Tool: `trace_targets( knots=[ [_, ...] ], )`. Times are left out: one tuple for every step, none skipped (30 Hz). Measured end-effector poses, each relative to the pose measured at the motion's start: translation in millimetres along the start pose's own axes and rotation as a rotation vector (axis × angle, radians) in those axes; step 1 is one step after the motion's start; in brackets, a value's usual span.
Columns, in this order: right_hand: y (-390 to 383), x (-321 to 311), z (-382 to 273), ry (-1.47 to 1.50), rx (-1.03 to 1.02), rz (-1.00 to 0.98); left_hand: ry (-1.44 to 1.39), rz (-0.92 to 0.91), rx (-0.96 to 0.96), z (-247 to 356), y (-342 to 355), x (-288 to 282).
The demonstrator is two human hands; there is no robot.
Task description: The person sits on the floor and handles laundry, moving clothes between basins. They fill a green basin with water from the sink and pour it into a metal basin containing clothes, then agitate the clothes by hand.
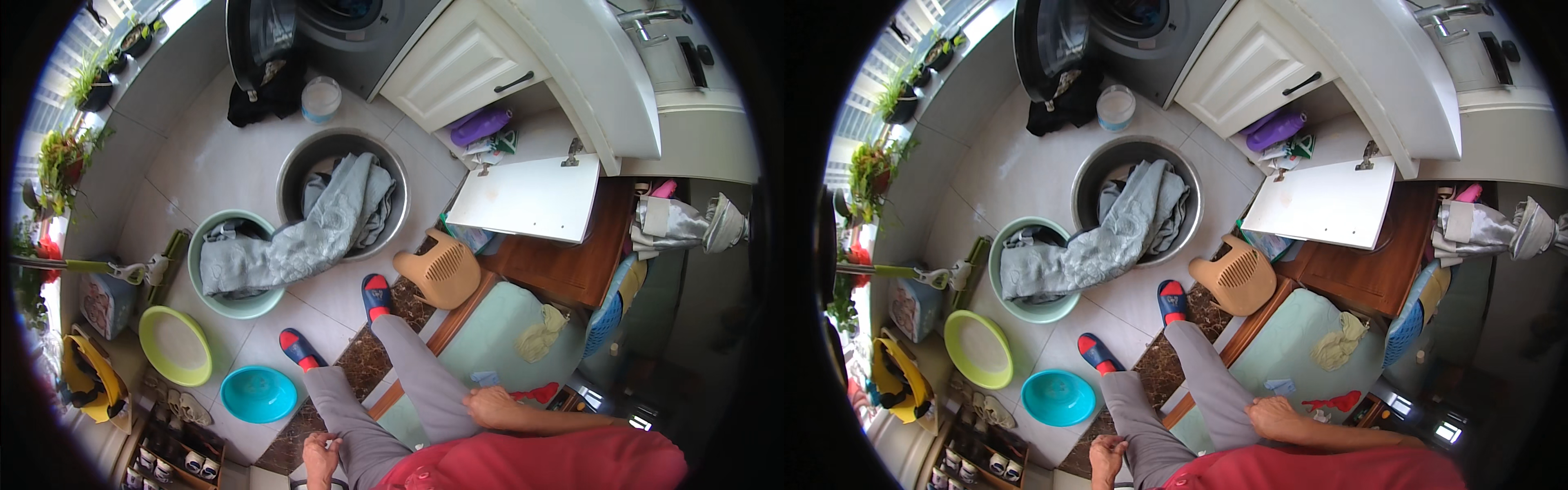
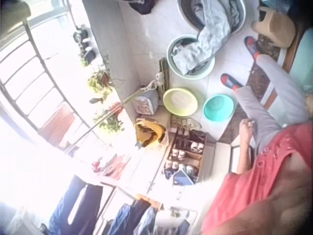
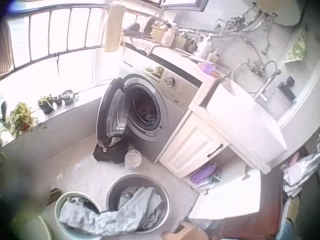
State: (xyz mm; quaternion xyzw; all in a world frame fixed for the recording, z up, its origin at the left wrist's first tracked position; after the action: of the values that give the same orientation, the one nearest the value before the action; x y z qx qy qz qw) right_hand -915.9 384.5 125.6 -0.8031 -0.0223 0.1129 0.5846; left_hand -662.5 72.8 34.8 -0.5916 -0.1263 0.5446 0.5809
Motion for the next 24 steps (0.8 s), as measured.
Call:
trace_targets(
  knots=[
    [1.6,-4.5,4.6,0.012,-0.002,-0.023,0.059,-0.012,0.011,12.4,-2.5,-1.9],
    [0.8,-11.1,7.4,0.022,-0.002,-0.047,0.089,-0.02,0.008,18.8,-3.3,0.5],
    [-1.8,-18.9,11.7,0.036,-0.028,-0.003,0.14,-0.002,0.047,28.8,-2.5,1.7],
    [-4.6,-27.1,15.8,0.051,-0.052,0.041,0.192,0.015,0.087,38.3,-1.7,1.1],
    [-7.3,-36.0,19.1,0.066,-0.075,0.084,0.155,0.046,0.051,45.3,-4.0,-1.2],
    [-13.1,-44.9,17.4,0.254,-0.072,-0.009,0.127,0.068,0.032,59.8,-2.5,-15.3],
    [-24.4,-63.3,17.0,0.413,-0.072,-0.118,0.074,0.095,-0.007,74.3,-6.8,-19.3],
    [-33.7,-78.4,17.1,0.571,-0.071,-0.229,0.075,0.137,0.008,85.5,-8.8,-24.4],
    [-39.8,-85.4,19.4,0.567,-0.084,-0.286,0.09,0.172,0.028,93.0,-9.1,-34.5],
    [-46.0,-91.1,23.3,0.562,-0.097,-0.342,0.104,0.206,0.049,101.5,-8.8,-44.8],
    [-50.6,-94.7,26.7,0.556,-0.11,-0.399,0.169,0.281,0.083,113.0,-6.0,-55.1],
    [-50.9,-98.6,30.7,0.578,-0.077,-0.415,0.175,0.264,0.082,120.9,-1.7,-61.4],
    [-48.9,-101.3,34.7,0.601,-0.044,-0.43,0.183,0.247,0.081,126.8,2.3,-67.1],
    [-46.5,-103.2,36.3,0.625,-0.011,-0.445,0.191,0.23,0.081,129.7,6.1,-71.9],
    [-42.9,-104.4,35.0,0.596,-0.027,-0.434,0.114,0.16,0.064,128.6,10.3,-69.4],
    [-39.0,-103.1,31.3,0.569,-0.043,-0.421,0.039,0.088,0.048,125.7,15.7,-65.5],
    [-35.2,-101.2,28.7,0.545,-0.059,-0.407,-0.034,0.016,0.033,123.6,20.5,-64.4],
    [-32.2,-98.5,29.0,0.547,-0.065,-0.379,-0.099,-0.087,0.019,125.9,21.4,-63.8],
    [-27.5,-94.7,30.6,0.551,-0.071,-0.35,-0.16,-0.192,0.005,129.7,20.9,-63.0],
    [-26.0,-92.2,29.1,0.556,-0.078,-0.32,-0.219,-0.297,-0.009,132.4,21.2,-65.8],
    [-26.4,-92.0,24.5,0.572,-0.058,-0.296,-0.231,-0.464,-0.078,140.8,22.4,-81.2],
    [-27.4,-98.4,16.7,0.574,-0.033,-0.275,-0.315,-0.532,-0.05,142.9,19.1,-92.8],
    [-29.2,-104.5,10.9,0.576,-0.007,-0.254,-0.398,-0.6,-0.022,143.0,16.6,-104.6],
    [-29.5,-110.1,5.9,0.589,0.006,-0.247,-0.483,-0.66,0.008,145.5,14.2,-118.0]
  ],
)
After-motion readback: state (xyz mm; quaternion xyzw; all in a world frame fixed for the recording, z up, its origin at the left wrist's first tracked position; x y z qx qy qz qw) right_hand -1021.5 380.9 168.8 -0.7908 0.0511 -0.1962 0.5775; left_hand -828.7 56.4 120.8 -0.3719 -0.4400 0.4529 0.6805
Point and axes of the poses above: each hand's wrist, its own y-axis towards the middle knuckle, its own x-axis out of the palm, z = x × y, the point moved 3 cm from there along y, towards the middle knuckle, and after that the axes turned 15 degrees about y, right-handed, at the moved point
